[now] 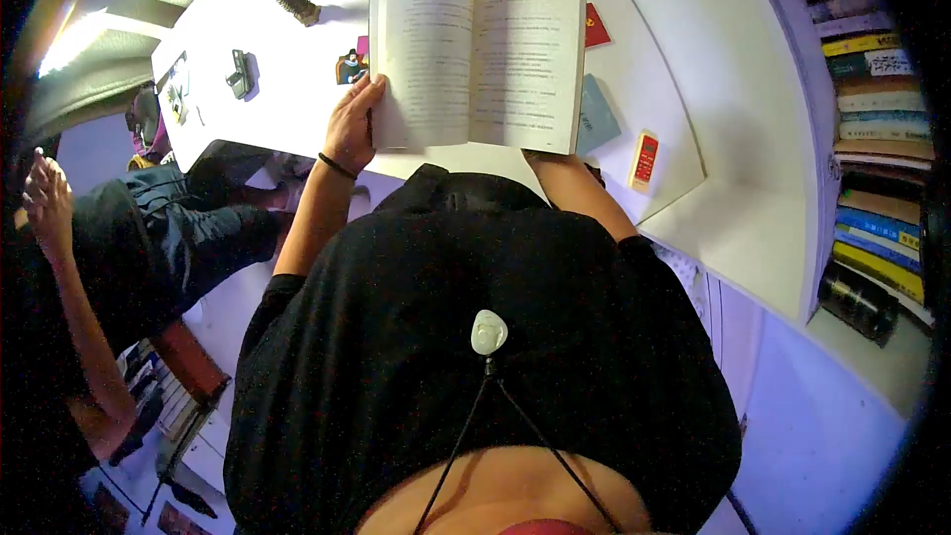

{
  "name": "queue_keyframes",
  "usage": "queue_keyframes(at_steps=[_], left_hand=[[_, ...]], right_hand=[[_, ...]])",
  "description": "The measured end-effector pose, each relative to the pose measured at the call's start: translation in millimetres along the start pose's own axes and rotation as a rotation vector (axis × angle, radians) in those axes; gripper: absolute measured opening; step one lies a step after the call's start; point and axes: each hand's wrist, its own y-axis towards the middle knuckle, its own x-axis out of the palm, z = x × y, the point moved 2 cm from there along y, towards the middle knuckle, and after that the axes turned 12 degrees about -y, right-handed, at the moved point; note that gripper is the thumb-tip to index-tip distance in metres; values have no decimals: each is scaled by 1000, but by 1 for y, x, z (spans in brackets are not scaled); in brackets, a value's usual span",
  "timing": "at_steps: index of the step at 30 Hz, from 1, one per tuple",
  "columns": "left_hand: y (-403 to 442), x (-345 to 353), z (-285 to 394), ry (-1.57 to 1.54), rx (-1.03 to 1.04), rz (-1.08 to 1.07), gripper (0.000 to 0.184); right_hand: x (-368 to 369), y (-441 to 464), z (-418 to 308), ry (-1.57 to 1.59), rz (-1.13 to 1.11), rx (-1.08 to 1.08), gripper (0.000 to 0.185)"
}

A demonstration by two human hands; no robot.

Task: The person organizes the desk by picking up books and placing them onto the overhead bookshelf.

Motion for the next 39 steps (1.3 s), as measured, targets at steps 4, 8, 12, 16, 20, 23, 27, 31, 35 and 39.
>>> queue_keyframes(at_steps=[4, 8, 12, 16, 20, 23, 27, 31, 35, 39], left_hand=[[3, -3, -2, 40, -13, 26, 29], [8, -5, -5, -63, -40, -19, 30], [11, -8, -10, -147, -38, -83, 30], [6, -2, -2, 25, 119, -105, 30], [8, 3, -3, -10, -7, -18, 28], [6, 4, 2, 61, 24, 85, 27], [13, -7, -2, 68, -1, 40, 40], [17, -10, -4, 16, 9, -34, 40], [8, 6, -1, 22, 34, 37, 25], [3, 13, 2, 46, 52, 37, 26]], right_hand=[[2, 7, 0, -4, -2, -6, 48], [1, 1, -4, -21, -2, -1, 47], [0, -2, -7, -26, 5, -1, 46], [1, 1, -6, -29, 4, 1, 45], [0, 1, -8, -35, 6, 10, 44], [-1, 0, -9, -34, 9, 9, 44], [-2, -1, -10, -38, 13, 12, 43], [-2, 0, -11, -42, 18, 17, 42], [-1, 1, -11, -47, 18, 18, 41], [0, 2, -11, -48, 14, 25, 40]])
